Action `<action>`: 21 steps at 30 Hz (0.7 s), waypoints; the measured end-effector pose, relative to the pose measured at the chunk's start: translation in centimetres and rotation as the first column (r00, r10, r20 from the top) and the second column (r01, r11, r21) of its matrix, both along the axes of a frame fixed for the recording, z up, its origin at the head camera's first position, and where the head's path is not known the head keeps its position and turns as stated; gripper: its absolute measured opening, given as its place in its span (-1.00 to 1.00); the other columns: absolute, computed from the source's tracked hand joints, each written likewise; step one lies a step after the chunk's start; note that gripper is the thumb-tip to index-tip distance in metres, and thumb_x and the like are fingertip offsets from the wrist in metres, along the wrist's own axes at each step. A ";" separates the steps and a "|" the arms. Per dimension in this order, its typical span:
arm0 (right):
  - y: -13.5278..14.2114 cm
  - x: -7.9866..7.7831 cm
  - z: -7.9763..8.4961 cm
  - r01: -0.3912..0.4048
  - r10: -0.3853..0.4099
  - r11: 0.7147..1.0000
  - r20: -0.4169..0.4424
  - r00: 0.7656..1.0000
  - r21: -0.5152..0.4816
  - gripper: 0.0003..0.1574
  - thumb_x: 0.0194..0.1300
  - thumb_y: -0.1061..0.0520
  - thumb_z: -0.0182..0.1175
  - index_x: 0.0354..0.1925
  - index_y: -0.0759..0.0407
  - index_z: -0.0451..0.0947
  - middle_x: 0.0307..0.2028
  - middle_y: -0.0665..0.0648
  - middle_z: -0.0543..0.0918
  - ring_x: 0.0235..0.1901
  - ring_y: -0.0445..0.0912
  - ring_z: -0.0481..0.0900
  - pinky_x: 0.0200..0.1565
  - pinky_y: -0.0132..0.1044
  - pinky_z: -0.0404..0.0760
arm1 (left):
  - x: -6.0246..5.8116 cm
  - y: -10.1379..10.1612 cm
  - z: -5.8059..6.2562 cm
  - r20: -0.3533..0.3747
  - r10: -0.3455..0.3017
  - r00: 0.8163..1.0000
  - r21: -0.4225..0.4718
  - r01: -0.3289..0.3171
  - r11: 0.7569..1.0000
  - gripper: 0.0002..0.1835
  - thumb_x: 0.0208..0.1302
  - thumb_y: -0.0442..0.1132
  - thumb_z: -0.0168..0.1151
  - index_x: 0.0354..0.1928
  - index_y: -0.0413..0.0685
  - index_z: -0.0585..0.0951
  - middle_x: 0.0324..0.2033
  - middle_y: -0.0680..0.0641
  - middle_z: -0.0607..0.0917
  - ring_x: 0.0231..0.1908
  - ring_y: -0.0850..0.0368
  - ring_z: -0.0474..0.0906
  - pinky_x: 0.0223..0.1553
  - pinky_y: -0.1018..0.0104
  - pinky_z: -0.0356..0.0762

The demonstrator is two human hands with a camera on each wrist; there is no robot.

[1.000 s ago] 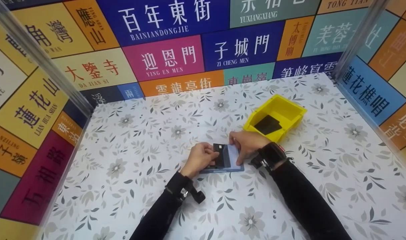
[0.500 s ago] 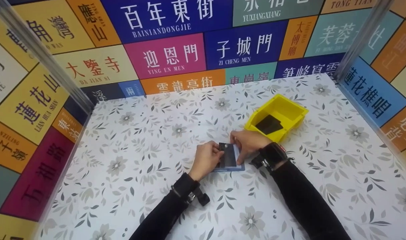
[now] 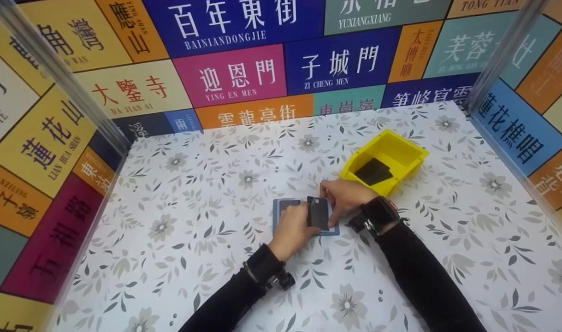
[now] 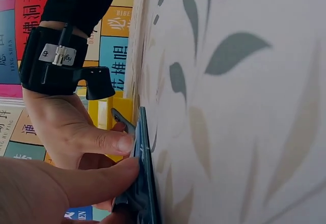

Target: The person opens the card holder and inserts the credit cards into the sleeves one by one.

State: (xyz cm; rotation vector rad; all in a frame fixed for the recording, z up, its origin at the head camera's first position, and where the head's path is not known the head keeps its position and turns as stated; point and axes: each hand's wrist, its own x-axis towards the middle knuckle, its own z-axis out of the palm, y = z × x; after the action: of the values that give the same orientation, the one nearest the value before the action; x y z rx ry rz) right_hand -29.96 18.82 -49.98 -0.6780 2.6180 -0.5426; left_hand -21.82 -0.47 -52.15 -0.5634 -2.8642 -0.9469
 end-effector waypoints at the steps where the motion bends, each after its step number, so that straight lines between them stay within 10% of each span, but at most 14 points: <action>1: 0.0 -0.1 0.0 -0.001 0.001 1.000 0.005 1.000 -0.002 -0.16 -0.34 0.05 0.77 -0.09 0.04 0.51 -0.34 0.09 0.60 -0.36 -0.06 0.50 -0.29 -0.25 0.47 | 0.1 0.1 0.0 -0.006 -0.002 1.000 -0.013 0.002 1.000 -0.56 0.01 -0.26 0.62 -0.12 -0.28 0.63 -0.27 -0.27 0.76 -0.23 -0.20 0.73 -0.17 0.01 0.69; 13: 0.2 -0.5 -0.2 -0.023 0.023 0.999 0.017 1.000 -0.025 -0.18 -0.30 0.02 0.76 -0.10 0.08 0.51 -0.32 0.08 0.62 -0.35 -0.08 0.50 -0.29 -0.28 0.46 | 0.2 0.1 -0.3 -0.055 -0.039 0.998 -0.121 0.032 0.992 -0.52 0.03 -0.30 0.61 -0.03 -0.31 0.62 -0.28 -0.23 0.72 -0.24 -0.11 0.68 -0.17 0.09 0.69; 21: 0.2 -0.1 0.1 -0.002 0.003 1.000 0.042 0.999 -0.022 -0.20 -0.29 0.04 0.76 -0.10 0.10 0.51 -0.32 0.09 0.63 -0.36 -0.05 0.51 -0.29 -0.26 0.50 | -0.2 -0.2 -0.1 0.024 -0.046 0.999 -0.051 0.047 0.998 -0.05 -0.11 -0.28 0.67 0.36 -0.42 0.43 -0.04 -0.36 0.71 -0.05 -0.22 0.65 0.07 -0.02 0.65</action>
State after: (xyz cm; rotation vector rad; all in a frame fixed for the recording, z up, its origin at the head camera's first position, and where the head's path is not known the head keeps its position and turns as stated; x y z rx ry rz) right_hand -30.10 18.97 -49.87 -0.6696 2.5753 -0.5792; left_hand -21.99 -0.71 -52.27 -0.6307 -2.9151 -0.8943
